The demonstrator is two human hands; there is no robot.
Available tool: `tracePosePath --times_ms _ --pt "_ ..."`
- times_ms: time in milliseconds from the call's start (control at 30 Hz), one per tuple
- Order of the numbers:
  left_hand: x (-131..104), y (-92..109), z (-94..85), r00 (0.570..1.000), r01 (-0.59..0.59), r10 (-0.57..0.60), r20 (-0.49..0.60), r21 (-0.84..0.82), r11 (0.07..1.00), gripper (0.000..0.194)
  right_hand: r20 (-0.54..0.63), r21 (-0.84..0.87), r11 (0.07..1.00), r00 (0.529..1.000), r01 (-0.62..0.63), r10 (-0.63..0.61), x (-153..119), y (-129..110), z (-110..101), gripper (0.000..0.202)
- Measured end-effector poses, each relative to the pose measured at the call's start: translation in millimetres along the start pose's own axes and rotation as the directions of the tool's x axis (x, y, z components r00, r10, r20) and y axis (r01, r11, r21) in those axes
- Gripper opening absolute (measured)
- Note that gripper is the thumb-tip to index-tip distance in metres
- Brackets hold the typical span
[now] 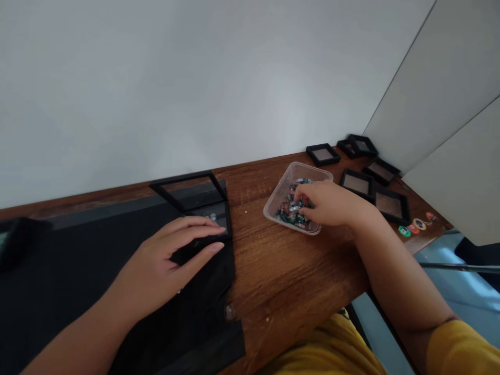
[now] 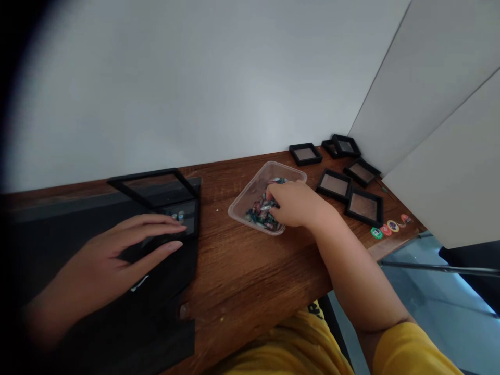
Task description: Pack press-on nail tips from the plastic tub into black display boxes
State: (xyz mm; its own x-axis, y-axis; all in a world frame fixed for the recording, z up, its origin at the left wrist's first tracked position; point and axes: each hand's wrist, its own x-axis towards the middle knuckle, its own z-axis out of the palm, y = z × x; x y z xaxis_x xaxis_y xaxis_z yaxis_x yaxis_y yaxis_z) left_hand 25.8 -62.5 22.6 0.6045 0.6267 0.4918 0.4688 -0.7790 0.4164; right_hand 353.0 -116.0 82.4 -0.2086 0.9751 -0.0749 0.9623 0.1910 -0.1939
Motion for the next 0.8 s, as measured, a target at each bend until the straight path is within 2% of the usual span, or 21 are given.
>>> tracePosePath --times_ms 233,300,400,533,667,800 --pt "-2.3 -4.6 -0.3 1.0 -0.003 0.002 0.017 0.014 1.0 0.022 -0.123 0.01 0.998 0.991 -0.055 0.056 -0.6 1.4 -6.9 0.023" --pt "-3.1 -5.4 -0.2 1.0 0.005 -0.006 0.022 0.022 1.0 0.021 -0.092 0.041 0.998 0.995 -0.044 0.048 -3.4 -1.5 -12.0 0.021" --pt "-3.6 -6.4 -0.2 1.0 0.005 -0.005 0.026 0.017 1.0 0.021 0.022 0.151 0.988 1.0 -0.02 0.017 -8.1 -9.1 -17.4 0.02" --pt "-3.3 -9.4 0.1 1.0 -0.018 0.018 0.022 0.007 1.0 0.022 0.155 0.253 0.967 0.988 -0.045 0.005 -11.1 -17.4 -18.4 0.028" --pt "-5.0 -13.3 0.1 1.0 0.006 -0.007 0.011 0.042 0.999 0.024 0.157 0.174 0.981 0.986 -0.082 0.055 -10.2 -16.7 -18.8 0.037" --pt "-6.9 -14.0 0.0 0.992 0.108 -0.11 0.06 0.032 0.994 0.041 0.162 0.128 0.989 0.985 -0.077 0.056 -9.3 -14.3 -20.8 0.042"
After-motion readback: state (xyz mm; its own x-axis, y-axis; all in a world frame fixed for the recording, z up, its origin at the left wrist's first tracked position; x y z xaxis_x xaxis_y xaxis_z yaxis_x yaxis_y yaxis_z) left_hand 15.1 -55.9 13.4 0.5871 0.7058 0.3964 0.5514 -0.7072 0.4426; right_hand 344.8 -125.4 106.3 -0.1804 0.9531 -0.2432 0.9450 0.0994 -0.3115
